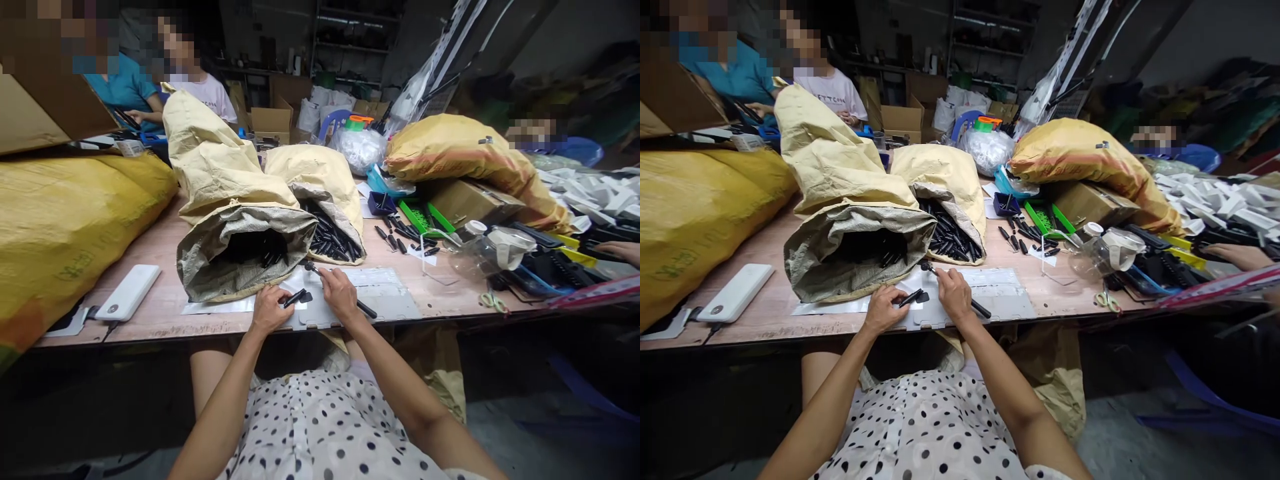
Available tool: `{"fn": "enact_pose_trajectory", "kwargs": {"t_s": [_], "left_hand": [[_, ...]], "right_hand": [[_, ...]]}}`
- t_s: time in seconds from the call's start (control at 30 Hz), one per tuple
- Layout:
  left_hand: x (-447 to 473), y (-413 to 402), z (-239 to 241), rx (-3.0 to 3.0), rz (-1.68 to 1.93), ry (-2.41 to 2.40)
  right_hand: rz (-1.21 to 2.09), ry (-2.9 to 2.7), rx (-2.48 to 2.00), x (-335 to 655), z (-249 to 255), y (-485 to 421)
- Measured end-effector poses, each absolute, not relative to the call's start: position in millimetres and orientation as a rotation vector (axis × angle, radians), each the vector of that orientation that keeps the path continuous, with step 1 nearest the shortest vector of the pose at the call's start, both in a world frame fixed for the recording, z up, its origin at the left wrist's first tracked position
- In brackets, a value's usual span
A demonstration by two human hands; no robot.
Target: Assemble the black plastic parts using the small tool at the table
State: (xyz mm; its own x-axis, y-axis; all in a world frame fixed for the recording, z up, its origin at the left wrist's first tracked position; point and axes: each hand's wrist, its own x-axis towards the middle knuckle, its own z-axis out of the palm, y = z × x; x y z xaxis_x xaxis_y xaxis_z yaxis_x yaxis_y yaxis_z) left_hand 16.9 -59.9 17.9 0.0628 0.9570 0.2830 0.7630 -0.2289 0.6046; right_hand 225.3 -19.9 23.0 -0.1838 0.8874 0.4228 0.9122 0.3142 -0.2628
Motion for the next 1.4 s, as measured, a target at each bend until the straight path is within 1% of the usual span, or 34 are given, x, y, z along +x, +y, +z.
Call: {"fn": "enact_pose_trajectory", "kwargs": {"t_s": [0.13, 0.4, 0.57, 0.63, 0.7, 0.77, 0.97, 1.03, 1.13, 1.23, 1.3, 1.4], "left_hand": [[20.5, -61.6, 16.6, 2.063, 0.933, 1.763], [18.8, -61.2, 17.9, 2.051, 0.944, 1.722], [21.3, -86.8, 25.2, 2.047, 1.144, 1.476], [25.1, -109.0, 21.8, 2.018, 1.145, 1.324], [28.8, -131.6, 12.9, 1.976, 1.057, 1.220], [31.0, -148.4, -0.1, 1.915, 0.919, 1.229], [28.6, -150.8, -37.7, 1.572, 0.226, 1.731], [26.9, -146.4, -45.4, 1.483, 0.095, 1.806], [23.8, -144.4, -52.2, 1.461, 0.056, 1.841], [19.8, -147.0, -48.1, 1.536, 0.065, 1.780], [17.7, -148.4, -34.9, 1.609, 0.069, 1.661], [16.7, -143.0, 0.6, 1.665, 0.117, 1.356]], "right_hand": [[-0.109, -2.106, -1.651, 229.4, 10.7, 2.1], [-0.191, -2.141, -1.641, 226.9, 1.2, 1.4], [-0.187, -2.170, -1.674, 225.3, 7.5, 0.5], [-0.171, -2.177, -1.683, 224.9, 9.4, 0.1], [-0.158, -2.181, -1.694, 224.4, 10.8, -0.5], [-0.149, -2.181, -1.699, 223.9, 11.8, -1.0], [-0.137, -2.169, -1.709, 221.7, 13.4, -1.3], [-0.137, -2.172, -1.717, 221.4, 13.5, -1.1], [-0.141, -2.180, -1.721, 221.6, 12.9, -0.8], [-0.158, -2.183, -1.710, 222.4, 11.2, -0.5], [-0.167, -2.183, -1.702, 222.6, 10.2, -0.3], [-0.166, -2.180, -1.713, 222.5, 10.0, -0.4]]}}
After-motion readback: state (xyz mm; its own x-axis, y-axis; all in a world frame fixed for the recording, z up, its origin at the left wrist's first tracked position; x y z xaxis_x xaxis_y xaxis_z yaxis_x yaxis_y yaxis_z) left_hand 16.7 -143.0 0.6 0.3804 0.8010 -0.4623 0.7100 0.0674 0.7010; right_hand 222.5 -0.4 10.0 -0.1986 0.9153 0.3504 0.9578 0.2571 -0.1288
